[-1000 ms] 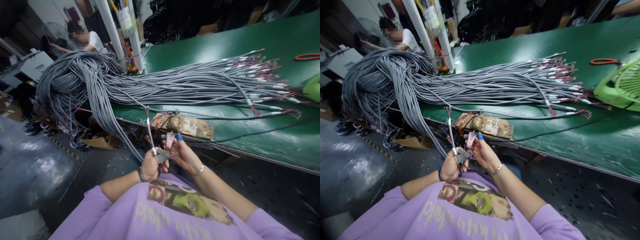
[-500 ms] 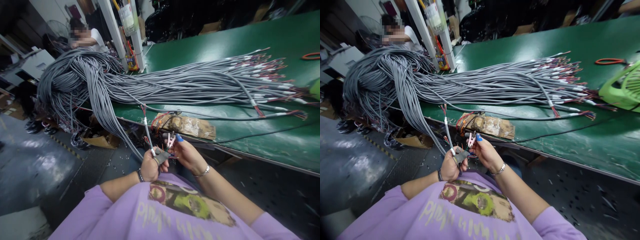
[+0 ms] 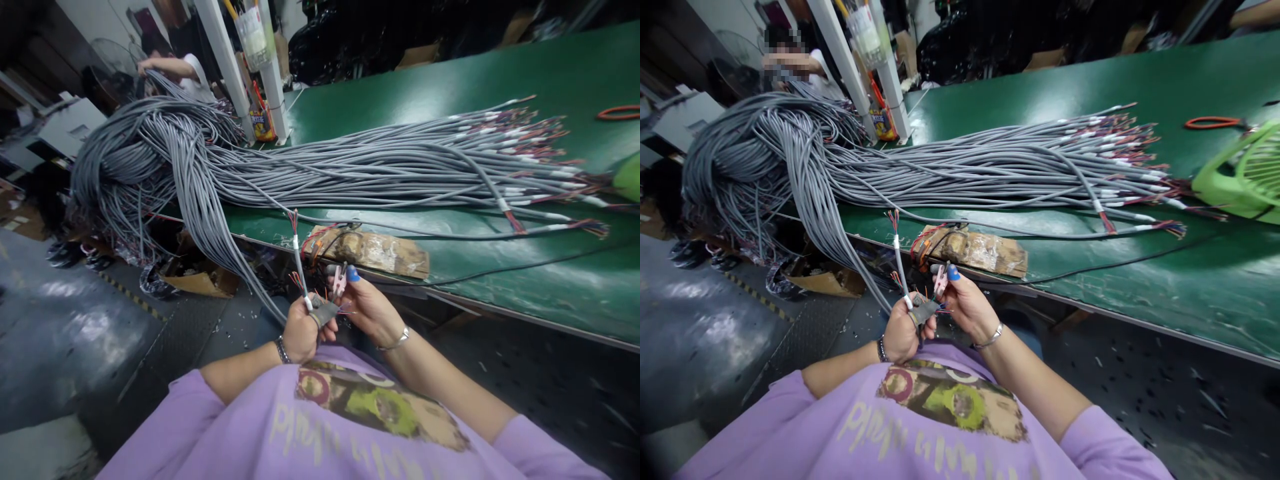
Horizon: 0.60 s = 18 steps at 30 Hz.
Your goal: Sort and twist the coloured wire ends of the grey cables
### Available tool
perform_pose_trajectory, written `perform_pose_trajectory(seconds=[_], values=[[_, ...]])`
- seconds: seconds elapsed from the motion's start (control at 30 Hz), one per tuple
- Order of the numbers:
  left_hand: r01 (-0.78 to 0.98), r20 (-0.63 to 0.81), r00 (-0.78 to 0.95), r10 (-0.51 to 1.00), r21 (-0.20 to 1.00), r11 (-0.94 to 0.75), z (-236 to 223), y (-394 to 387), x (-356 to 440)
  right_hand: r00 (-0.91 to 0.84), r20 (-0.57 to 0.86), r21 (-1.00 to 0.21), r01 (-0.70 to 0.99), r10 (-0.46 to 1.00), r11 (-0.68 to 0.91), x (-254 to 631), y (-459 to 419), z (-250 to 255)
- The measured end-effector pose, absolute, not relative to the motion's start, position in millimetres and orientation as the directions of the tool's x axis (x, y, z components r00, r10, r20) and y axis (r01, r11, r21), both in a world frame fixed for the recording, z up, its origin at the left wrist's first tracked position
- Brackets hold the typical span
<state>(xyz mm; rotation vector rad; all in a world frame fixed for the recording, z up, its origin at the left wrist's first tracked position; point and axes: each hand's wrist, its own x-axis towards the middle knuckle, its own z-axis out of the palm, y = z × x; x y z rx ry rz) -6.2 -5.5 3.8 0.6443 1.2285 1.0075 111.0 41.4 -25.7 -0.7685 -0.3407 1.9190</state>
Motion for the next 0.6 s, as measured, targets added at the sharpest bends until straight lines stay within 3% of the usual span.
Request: perform_pose_trajectory(seconds=[0.13, 0.27, 0.43, 0.6], values=[[-0.276, -0.449, 0.028, 0.893, 0.855, 0.439, 5.6, -6.4, -7.3, -0.319, -0.371, -0.530, -0.699, 0.872, -0.480, 109.6, 39.1, -26.0], [-0.258, -0.441, 0.035, 0.897, 0.863, 0.435, 6.4, -9.0, -12.2, -0.445, -0.310, -0.536, -0.648, 0.840, -0.541, 116.2, 35.1, -31.2], [-0.223, -0.439, 0.033, 0.898, 0.873, 0.434, 0.2, -11.4, -20.0, -0.560, -0.322, -0.637, -0.468, 0.763, -0.612, 130.0, 28.0, -31.3], [-0.129, -0.437, 0.089, 0.895, 0.886, 0.446, -10.0, -11.7, -22.8, -0.539, -0.304, -0.777, -0.336, 0.785, -0.532, 131.6, 23.9, -18.4]])
